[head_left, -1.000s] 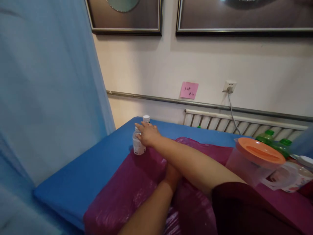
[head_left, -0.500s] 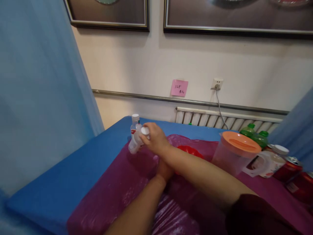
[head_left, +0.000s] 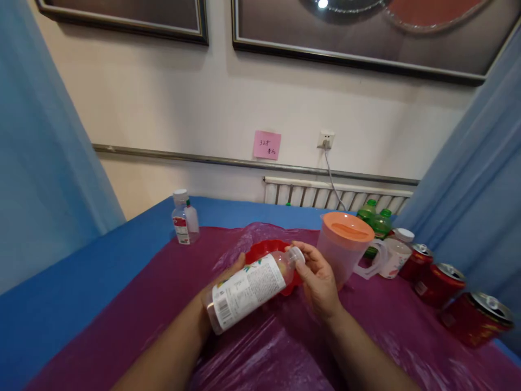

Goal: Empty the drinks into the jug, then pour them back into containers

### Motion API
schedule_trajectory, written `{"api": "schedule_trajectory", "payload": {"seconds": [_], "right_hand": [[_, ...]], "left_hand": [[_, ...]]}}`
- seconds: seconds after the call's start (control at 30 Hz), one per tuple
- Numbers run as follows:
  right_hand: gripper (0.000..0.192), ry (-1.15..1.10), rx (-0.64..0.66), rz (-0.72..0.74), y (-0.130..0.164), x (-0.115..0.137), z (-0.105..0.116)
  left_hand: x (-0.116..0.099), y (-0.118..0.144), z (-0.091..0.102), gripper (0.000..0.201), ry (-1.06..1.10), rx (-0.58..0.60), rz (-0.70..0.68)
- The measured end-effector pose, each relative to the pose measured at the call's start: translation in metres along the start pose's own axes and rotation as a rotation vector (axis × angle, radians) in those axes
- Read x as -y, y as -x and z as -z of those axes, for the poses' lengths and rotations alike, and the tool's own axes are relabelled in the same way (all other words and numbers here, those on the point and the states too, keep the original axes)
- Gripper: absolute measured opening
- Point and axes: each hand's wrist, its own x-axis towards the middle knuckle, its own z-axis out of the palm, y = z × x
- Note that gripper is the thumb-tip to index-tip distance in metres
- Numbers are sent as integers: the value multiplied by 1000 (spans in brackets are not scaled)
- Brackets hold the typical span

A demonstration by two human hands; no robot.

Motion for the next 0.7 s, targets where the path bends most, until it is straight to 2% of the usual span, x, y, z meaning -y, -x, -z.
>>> {"api": "schedule_trajectory", "payload": {"seconds": [0.1,0.2,0.4,0.5,0.7], "right_hand": [[36,36,77,49,0,6,3],[34,72,142,91,2,9,4],[30,439,25,171,-5,4,9],[31,604,20,162,-10,6,11],[30,612,57,157,-10,7,11]], "left_hand": [[-10,5,3,77,161,96,95],[-21,8,1,69,146,156,79],[-30,0,-6,70,7,235,54],[-29,-3,-3,72,-81,228,36],[-23,-7,5,74,-41,272,17]]}}
